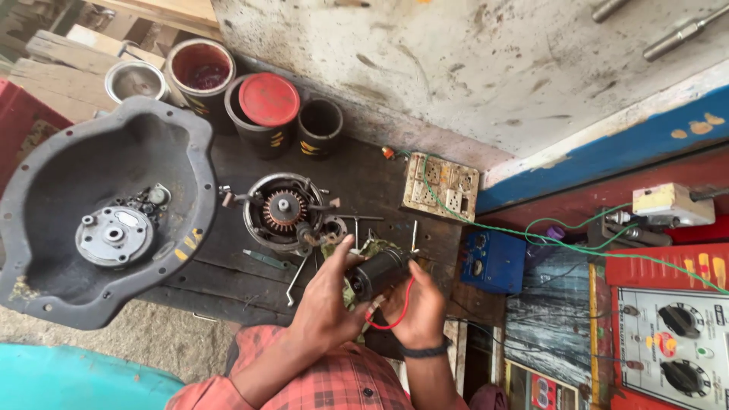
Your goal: Disassembling, inspecting, and reassembling vehicle starter motor components on a workbench.
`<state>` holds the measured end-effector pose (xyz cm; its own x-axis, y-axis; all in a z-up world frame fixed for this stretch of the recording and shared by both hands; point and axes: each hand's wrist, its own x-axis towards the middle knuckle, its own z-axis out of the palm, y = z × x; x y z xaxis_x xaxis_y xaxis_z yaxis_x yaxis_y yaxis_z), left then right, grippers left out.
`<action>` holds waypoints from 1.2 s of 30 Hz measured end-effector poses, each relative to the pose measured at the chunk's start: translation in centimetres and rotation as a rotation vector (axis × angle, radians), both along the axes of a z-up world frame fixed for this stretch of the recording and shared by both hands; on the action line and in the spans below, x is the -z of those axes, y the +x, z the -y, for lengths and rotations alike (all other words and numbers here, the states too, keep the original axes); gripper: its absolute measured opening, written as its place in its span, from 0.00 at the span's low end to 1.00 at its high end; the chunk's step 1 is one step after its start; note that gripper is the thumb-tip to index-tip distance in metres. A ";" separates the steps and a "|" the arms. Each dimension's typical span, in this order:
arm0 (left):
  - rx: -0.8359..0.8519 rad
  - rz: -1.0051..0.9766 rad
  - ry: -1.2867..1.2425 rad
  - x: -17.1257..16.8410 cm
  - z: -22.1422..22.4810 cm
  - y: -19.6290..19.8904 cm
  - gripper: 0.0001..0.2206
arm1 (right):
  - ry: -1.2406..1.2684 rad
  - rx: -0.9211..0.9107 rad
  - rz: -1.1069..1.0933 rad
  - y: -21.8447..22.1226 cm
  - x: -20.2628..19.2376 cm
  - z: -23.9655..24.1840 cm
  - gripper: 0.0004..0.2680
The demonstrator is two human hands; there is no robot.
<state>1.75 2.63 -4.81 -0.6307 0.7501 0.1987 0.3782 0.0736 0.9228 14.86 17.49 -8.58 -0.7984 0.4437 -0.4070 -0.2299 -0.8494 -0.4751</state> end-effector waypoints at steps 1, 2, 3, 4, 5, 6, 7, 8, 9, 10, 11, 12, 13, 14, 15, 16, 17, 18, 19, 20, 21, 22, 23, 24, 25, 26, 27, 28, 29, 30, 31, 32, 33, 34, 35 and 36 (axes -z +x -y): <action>-0.003 -0.004 0.001 -0.2 0.0 0.0 0.46 | 0.001 -0.003 -0.004 0.5 -0.3 0.1 0.16; -0.051 0.096 0.040 -0.4 -0.1 0.0 0.49 | -0.005 -0.013 -0.104 1.0 -0.5 0.0 0.17; -0.098 0.196 0.080 -0.5 -0.2 0.0 0.51 | -0.012 -0.024 -0.203 1.5 -0.8 0.0 0.18; -0.106 0.194 0.083 -0.9 -0.3 -0.1 0.51 | -0.010 -0.033 -0.205 1.1 -1.4 0.3 0.18; -0.122 0.296 0.153 -1.2 -0.4 -0.1 0.52 | 0.115 -0.025 -0.231 0.8 -2.0 0.6 0.21; -0.134 0.398 0.221 -1.6 -0.4 -0.1 0.53 | 0.238 -0.014 -0.255 0.6 -2.5 1.0 0.24; -0.139 0.398 0.223 -1.4 -0.3 0.1 0.53 | 0.238 -0.019 -0.256 0.1 -2.7 1.2 0.24; -0.104 0.494 0.282 -1.2 -0.3 0.2 0.52 | 0.407 -0.002 -0.215 -0.3 -2.9 1.5 0.29; -0.069 0.590 0.342 -1.0 -0.2 0.3 0.52 | 0.576 0.016 -0.173 -0.6 -3.1 1.8 0.34; -0.063 0.594 0.340 -0.9 -0.2 0.4 0.52 | 0.577 0.021 -0.168 -0.6 -3.3 1.8 0.34; -0.038 0.640 0.341 -0.8 -0.2 0.6 0.50 | 0.623 0.014 -0.182 -0.6 -3.4 1.7 0.36; -0.016 0.687 0.340 -0.7 -0.1 0.7 0.48 | 0.667 0.003 -0.197 -0.7 -3.6 1.7 0.39; -0.014 0.690 0.336 -0.6 -0.1 0.8 0.48 | 0.665 0.006 -0.192 -0.6 -3.7 1.8 0.39; -0.024 0.689 0.302 -0.6 0.0 0.8 0.48 | 0.673 0.007 -0.185 -0.7 -3.8 1.9 0.39; -0.034 0.687 0.267 -0.5 0.1 0.8 0.48 | 0.681 0.008 -0.178 -0.8 -4.0 2.1 0.39; -0.041 0.688 0.268 -0.7 0.2 0.7 0.48 | 0.679 0.001 -0.178 -1.0 -3.8 2.2 0.39; -0.049 0.659 0.228 -0.9 0.2 0.5 0.48 | 0.667 0.032 -0.163 -1.1 -3.6 2.4 0.37; -0.062 0.629 0.191 -1.1 0.2 0.4 0.48 | 0.655 0.059 -0.149 -1.4 -3.5 2.4 0.36; -0.073 0.630 0.196 -1.3 0.6 0.3 0.48 | 0.655 0.047 -0.151 -1.4 -2.7 2.4 0.36; -0.080 0.528 0.198 -1.4 0.6 0.2 0.45 | 0.615 0.077 -0.143 -1.4 -2.1 1.9 0.35; -0.089 0.427 0.198 -1.6 0.6 0.1 0.43 | 0.574 0.108 -0.135 -1.5 -1.5 1.4 0.34; -0.100 0.436 0.198 -2.0 1.2 -0.2 0.43 | 0.572 0.095 -0.128 -1.3 -1.2 1.0 0.34; -0.143 0.264 0.206 -2.5 1.6 -0.5 0.38 | 0.499 0.100 -0.136 -1.1 -0.9 0.6 0.33; -0.181 0.089 0.211 -2.9 2.1 -0.9 0.34 | 0.426 0.108 -0.147 -1.0 -0.6 0.2 0.32; -0.190 0.094 0.210 -2.7 2.6 -1.1 0.34 | 0.425 0.098 -0.143 -1.4 -0.6 -0.1 0.32; -0.240 0.005 0.219 -2.5 2.9 -1.4 0.30 | 0.201 0.067 -0.209 -1.5 -0.6 -0.5 0.32; -0.289 -0.084 0.228 -2.3 3.1 -1.6 0.26 | -0.023 0.036 -0.272 -1.6 -0.7 -1.0 0.31; -0.286 -0.078 0.239 -2.0 3.2 -1.8 0.26 | -0.011 0.038 -0.268 -2.0 -1.1 -1.1 0.31; -0.272 -0.026 0.256 -1.6 3.3 -1.9 0.24 | -0.225 -0.018 -0.366 -2.3 -1.5 -1.2 0.31; -0.266 0.026 0.269 -1.3 3.5 -1.9 0.22 | -0.445 -0.082 -0.457 -2.8 -1.9 -1.3 0.31; -0.271 0.032 0.278 -1.4 3.3 -2.0 0.22 | -0.437 -0.086 -0.449 -2.8 -2.3 -1.6 0.31; -0.246 0.048 0.292 -1.4 3.4 -2.2 0.22 | -0.446 -0.118 -0.482 -3.1 -2.4 -1.6 0.31; -0.221 0.063 0.307 -1.4 3.5 -2.3 0.22 | -0.454 -0.149 -0.514 -3.3 -2.5 -1.5 0.30; -0.232 0.065 0.302 -1.5 3.5 -2.4 0.22 | -0.463 -0.157 -0.509 -3.3 -2.5 -1.6 0.30; -0.243 0.030 0.337 -1.6 3.4 -2.5 0.22 | -0.412 -0.148 -0.462 -3.3 -2.4 -1.7 0.29; -0.248 -0.009 0.375 -1.7 3.3 -2.7 0.23 | -0.358 -0.137 -0.421 -3.3 -2.4 -1.9 0.28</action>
